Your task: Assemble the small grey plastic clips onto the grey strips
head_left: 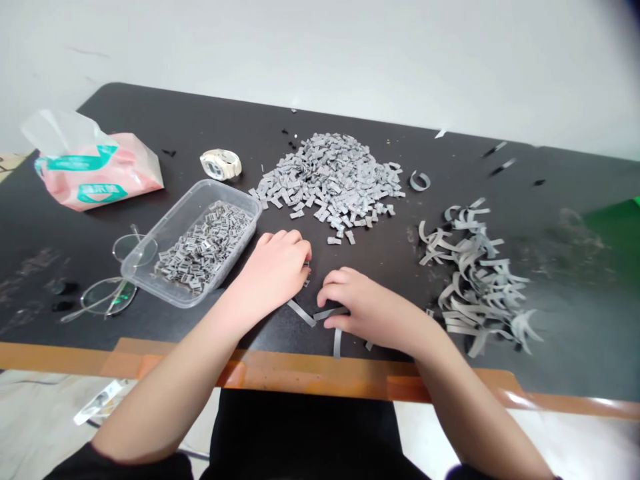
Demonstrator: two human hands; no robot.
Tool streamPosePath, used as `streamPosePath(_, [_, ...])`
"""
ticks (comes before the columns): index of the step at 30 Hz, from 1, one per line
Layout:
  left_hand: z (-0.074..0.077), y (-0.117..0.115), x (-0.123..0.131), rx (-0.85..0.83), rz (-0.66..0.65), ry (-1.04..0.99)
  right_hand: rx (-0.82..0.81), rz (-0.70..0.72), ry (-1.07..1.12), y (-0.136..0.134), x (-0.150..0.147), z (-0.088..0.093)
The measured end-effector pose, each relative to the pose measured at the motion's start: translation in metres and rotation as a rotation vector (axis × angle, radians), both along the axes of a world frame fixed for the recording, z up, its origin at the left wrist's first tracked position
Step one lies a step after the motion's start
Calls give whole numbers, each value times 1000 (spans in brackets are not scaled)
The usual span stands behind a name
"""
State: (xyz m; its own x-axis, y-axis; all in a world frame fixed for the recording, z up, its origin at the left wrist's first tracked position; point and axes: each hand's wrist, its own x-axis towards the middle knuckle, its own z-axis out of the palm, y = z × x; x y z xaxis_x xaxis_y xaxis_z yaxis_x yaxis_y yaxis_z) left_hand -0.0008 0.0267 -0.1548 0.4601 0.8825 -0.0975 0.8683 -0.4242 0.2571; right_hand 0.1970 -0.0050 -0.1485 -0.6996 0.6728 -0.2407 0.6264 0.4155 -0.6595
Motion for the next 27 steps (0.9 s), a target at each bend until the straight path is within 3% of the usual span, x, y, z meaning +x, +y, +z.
streamPosePath(3, [0, 0, 1, -30, 17, 25, 66, 51, -71, -4, -10, -6])
streamPosePath(6, [1, 1, 4, -105, 48, 13, 90, 16, -60, -2, -11, -8])
streamPosePath(12, [4, 6, 9, -169, 122, -94, -160, -366, 181, 8, 4, 0])
streamPosePath(14, [6, 7, 10, -235, 174, -263, -212, -488, 324, 10, 8, 2])
streamPosePath(19, [18, 1, 12, -400, 248, -914, -308, -667, 685, 16, 13, 7])
streamPosePath(23, [23, -5, 15, -501, 305, -1231, -366, -663, 987, 20, 17, 9])
streamPosePath(27, [21, -8, 18, -513, 379, -1377, -445, -595, 1058, 19, 18, 9])
